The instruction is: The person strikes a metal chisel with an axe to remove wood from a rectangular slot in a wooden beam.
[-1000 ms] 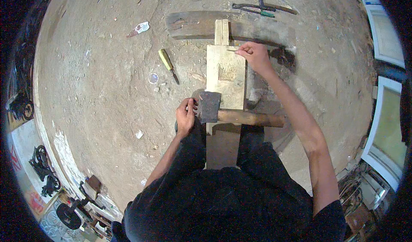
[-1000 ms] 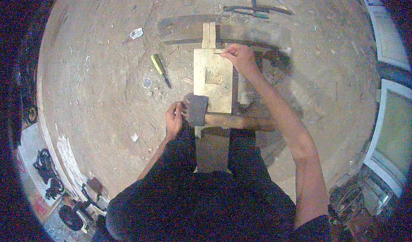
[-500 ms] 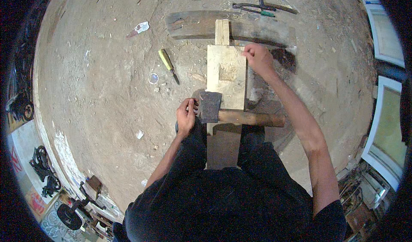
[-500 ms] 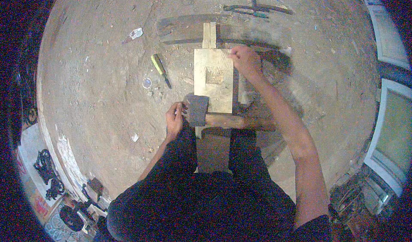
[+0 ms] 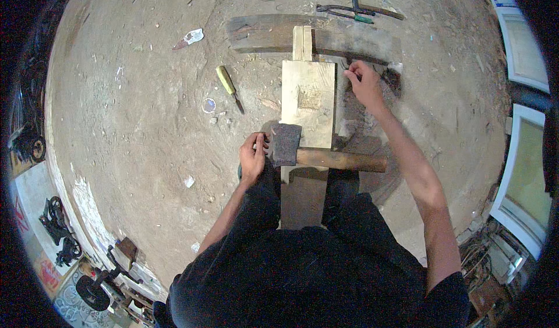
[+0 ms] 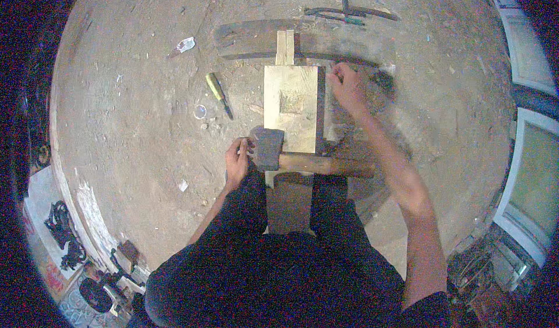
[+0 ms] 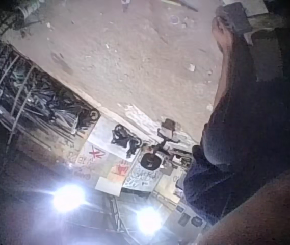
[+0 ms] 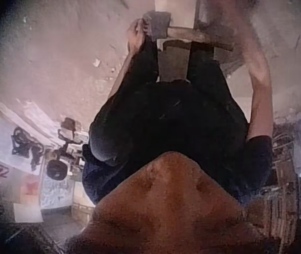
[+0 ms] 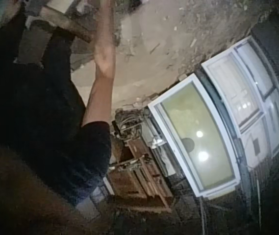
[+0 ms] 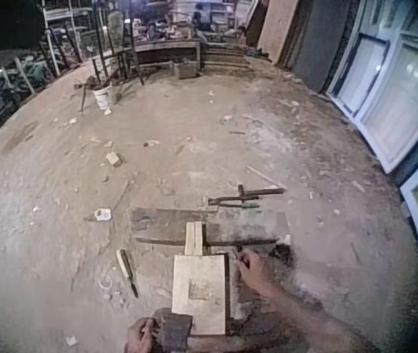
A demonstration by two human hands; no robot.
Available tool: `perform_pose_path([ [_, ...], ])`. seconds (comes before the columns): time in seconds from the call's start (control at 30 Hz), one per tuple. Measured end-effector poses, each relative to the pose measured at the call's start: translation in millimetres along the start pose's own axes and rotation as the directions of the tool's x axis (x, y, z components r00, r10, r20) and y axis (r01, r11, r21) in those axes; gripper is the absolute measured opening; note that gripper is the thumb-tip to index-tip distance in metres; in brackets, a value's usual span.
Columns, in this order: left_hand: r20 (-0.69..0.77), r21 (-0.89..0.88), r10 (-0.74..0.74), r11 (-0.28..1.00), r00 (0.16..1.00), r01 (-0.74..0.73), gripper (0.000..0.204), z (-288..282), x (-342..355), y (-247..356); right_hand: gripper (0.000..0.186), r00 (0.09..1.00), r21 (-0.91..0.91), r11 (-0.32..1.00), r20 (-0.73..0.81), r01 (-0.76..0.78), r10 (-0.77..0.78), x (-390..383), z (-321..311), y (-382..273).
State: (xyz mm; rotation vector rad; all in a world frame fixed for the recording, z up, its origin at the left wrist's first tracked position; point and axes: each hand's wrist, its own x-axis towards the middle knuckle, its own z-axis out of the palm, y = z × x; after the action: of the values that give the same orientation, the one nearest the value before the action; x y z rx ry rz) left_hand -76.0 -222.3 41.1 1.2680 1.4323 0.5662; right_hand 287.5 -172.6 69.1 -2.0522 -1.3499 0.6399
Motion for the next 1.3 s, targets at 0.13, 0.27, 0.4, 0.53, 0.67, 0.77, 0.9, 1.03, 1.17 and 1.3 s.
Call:
perform_pose_path([
  [0.13, 0.002, 0.021, -0.001, 1.0, 1.0, 0.001, 0.029, -1.8, -0.7, 4.2, 0.018, 0.957, 0.114, 0.992, 0.277, 0.052, -0.082, -6.9, -7.7, -14.0],
  [0.27, 0.007, 0.011, -0.006, 1.0, 1.0, 0.005, 0.029, 0.2, 0.4, 2.0, 0.019, 0.873, 0.044, 0.971, 0.429, 0.237, -0.232, -34.4, -0.2, -26.5],
  [0.4, 0.004, 0.003, -0.013, 1.0, 1.0, 0.013, 0.028, -0.2, 1.4, -3.9, 0.018, 0.848, -0.135, 0.89, 0.393, 0.435, -0.355, -48.2, 11.8, -44.8],
  [0.53, 0.014, 0.012, -0.018, 1.0, 1.0, 0.018, 0.027, -0.9, 1.5, -1.5, 0.014, 0.827, -0.304, 0.794, 0.4, 0.526, -0.394, -44.9, 11.4, -55.7],
  [0.67, 0.004, -0.004, -0.015, 1.0, 1.0, 0.015, 0.028, 0.9, 1.4, -3.3, 0.008, 0.776, -0.27, 0.767, 0.467, 0.582, -0.424, -39.9, 16.2, -57.3],
  [0.77, 0.003, 0.009, -0.046, 0.999, 0.999, 0.046, 0.028, -0.6, 0.8, -0.5, 0.008, 0.765, -0.194, 0.79, 0.462, 0.581, -0.449, -33.9, 21.2, -59.8],
  [0.9, 0.003, 0.01, -0.03, 0.999, 1.0, 0.03, 0.028, -2.4, 0.8, -1.9, 0.011, 0.763, -0.353, 0.709, 0.503, 0.61, -0.406, -28.8, 21.0, -65.7],
  [1.03, 0.0, 0.026, -0.003, 1.0, 1.0, 0.003, 0.028, -0.8, 0.5, 3.8, 0.012, 0.736, -0.359, 0.685, 0.552, 0.634, -0.392, -28.7, 23.8, -65.3],
  [1.17, 0.003, -0.009, -0.008, 1.0, 1.0, 0.008, 0.028, -1.3, 0.8, -0.8, 0.014, 0.789, -0.423, 0.687, 0.482, 0.59, -0.381, -35.8, 27.9, -69.8],
  [1.3, 0.002, 0.018, -0.011, 1.0, 1.0, 0.01, 0.027, -0.5, -0.4, 4.8, 0.015, 0.788, -0.348, 0.783, 0.551, 0.516, -0.275, -46.2, 25.9, -68.2],
])
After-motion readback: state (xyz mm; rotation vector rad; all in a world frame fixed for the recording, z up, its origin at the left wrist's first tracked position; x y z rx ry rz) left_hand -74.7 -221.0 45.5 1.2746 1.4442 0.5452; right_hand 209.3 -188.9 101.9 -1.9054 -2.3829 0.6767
